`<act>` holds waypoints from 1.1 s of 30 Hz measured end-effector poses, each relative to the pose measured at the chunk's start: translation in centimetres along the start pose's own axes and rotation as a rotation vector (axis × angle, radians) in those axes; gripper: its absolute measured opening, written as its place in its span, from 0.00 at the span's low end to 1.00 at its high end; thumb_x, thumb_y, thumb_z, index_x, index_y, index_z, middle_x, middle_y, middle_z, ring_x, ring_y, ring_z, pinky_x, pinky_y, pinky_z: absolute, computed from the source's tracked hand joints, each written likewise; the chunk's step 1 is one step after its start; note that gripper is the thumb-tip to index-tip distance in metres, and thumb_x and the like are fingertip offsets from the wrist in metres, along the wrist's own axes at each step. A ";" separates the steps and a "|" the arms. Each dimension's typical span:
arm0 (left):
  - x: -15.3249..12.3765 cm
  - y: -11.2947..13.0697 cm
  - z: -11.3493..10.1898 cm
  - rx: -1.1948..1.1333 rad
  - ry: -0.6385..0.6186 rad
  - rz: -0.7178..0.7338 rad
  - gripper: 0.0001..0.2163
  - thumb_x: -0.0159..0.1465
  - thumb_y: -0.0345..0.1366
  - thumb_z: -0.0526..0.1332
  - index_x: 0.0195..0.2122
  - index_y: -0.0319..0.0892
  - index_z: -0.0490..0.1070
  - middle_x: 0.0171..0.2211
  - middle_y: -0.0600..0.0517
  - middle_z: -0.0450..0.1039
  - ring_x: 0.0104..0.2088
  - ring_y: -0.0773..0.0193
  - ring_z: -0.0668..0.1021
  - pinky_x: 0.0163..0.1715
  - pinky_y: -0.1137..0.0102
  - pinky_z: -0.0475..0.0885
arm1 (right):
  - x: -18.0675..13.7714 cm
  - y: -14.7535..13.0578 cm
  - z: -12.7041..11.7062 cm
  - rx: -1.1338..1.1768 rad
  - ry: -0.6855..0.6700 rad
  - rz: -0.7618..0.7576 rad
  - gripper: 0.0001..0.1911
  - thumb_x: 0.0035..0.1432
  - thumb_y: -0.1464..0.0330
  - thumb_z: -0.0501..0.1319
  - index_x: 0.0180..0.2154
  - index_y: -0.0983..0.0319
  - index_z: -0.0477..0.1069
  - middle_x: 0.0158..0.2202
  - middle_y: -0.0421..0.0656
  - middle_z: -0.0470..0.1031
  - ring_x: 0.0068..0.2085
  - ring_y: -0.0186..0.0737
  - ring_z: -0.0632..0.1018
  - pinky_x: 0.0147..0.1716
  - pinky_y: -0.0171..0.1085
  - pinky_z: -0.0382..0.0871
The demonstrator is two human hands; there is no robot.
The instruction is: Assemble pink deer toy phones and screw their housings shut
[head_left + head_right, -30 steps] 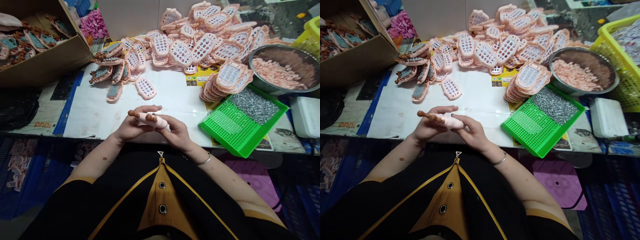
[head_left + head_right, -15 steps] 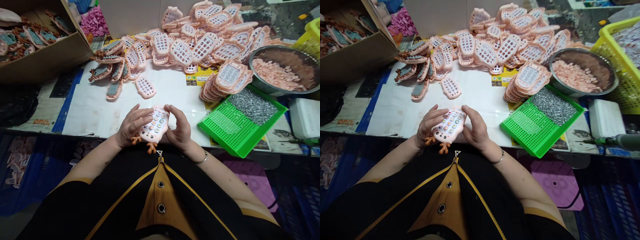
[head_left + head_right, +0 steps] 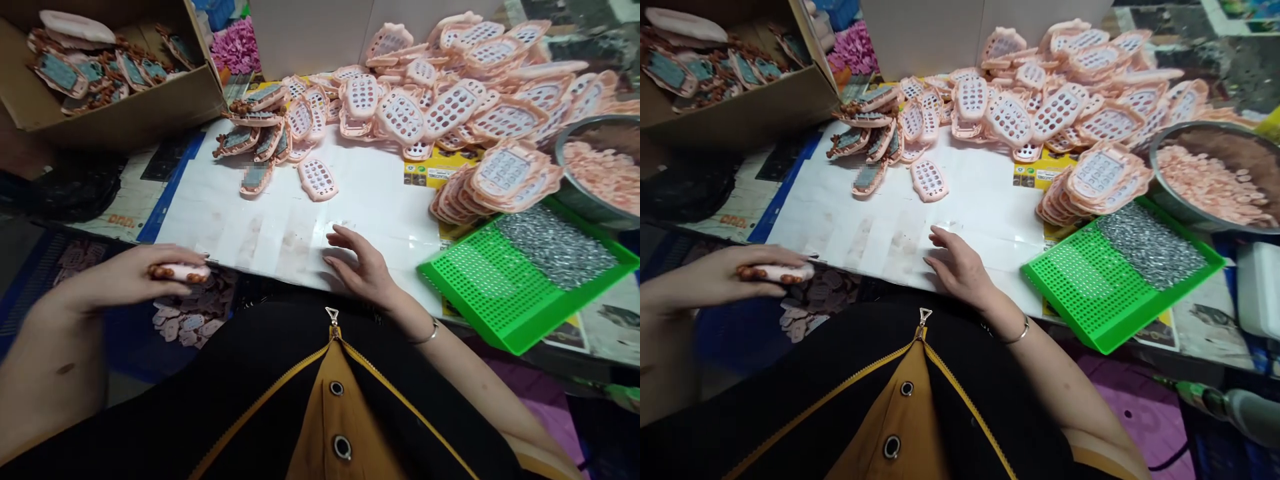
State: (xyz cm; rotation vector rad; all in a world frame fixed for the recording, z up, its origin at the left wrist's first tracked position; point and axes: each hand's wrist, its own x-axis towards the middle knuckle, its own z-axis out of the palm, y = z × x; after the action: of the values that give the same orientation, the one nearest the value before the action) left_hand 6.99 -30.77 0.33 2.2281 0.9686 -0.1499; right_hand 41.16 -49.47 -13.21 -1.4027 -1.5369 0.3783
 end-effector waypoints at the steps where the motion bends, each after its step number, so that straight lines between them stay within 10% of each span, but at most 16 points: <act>1: -1.3 -0.8 -1.0 0.096 0.011 -0.134 0.25 0.47 0.62 0.71 0.44 0.59 0.81 0.44 0.58 0.83 0.44 0.47 0.82 0.48 0.50 0.76 | 0.0 0.1 0.1 -0.016 -0.028 -0.006 0.26 0.66 0.65 0.60 0.63 0.57 0.60 0.50 0.52 0.78 0.47 0.46 0.82 0.47 0.49 0.82; 5: -1.1 -1.1 -1.5 0.333 0.266 -0.361 0.30 0.54 0.64 0.64 0.53 0.53 0.77 0.51 0.54 0.80 0.50 0.41 0.79 0.53 0.47 0.73 | 0.0 0.1 0.6 -0.142 -0.193 -0.093 0.17 0.66 0.65 0.59 0.55 0.59 0.69 0.44 0.52 0.81 0.43 0.49 0.82 0.43 0.52 0.80; 11: 12.5 1.2 3.5 0.111 0.535 -0.152 0.42 0.56 0.55 0.65 0.68 0.40 0.60 0.68 0.38 0.61 0.64 0.42 0.70 0.62 0.54 0.65 | -0.2 -0.5 0.7 -0.285 -0.241 -0.192 0.12 0.66 0.66 0.58 0.50 0.62 0.71 0.44 0.53 0.82 0.43 0.49 0.82 0.42 0.50 0.80; 16: 19.8 3.5 5.3 0.149 0.602 -0.279 0.48 0.57 0.55 0.64 0.72 0.34 0.50 0.65 0.32 0.66 0.65 0.36 0.67 0.65 0.47 0.57 | 0.0 -0.6 0.6 -0.270 -0.202 -0.188 0.09 0.66 0.68 0.59 0.47 0.62 0.72 0.41 0.51 0.83 0.41 0.46 0.82 0.40 0.47 0.80; 23: 16.0 4.5 5.4 0.193 0.546 -0.337 0.50 0.56 0.56 0.64 0.73 0.36 0.47 0.57 0.34 0.73 0.57 0.35 0.74 0.56 0.50 0.67 | 0.4 -0.7 0.4 -0.208 -0.194 -0.163 0.08 0.66 0.70 0.60 0.46 0.61 0.73 0.40 0.49 0.83 0.40 0.43 0.82 0.40 0.44 0.79; 33: 11.7 6.1 7.3 -0.866 0.340 -0.181 0.51 0.49 0.50 0.72 0.70 0.37 0.52 0.48 0.41 0.77 0.29 0.62 0.79 0.29 0.67 0.74 | 0.5 -0.5 0.1 0.061 -0.159 0.116 0.09 0.65 0.63 0.61 0.43 0.59 0.76 0.40 0.49 0.83 0.42 0.45 0.83 0.44 0.47 0.79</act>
State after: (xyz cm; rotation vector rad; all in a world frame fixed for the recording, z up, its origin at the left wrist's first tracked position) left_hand 20.64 -31.33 -5.97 1.3824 1.1309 0.4977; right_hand 40.86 -49.08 -12.69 -1.4465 -1.5610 0.6152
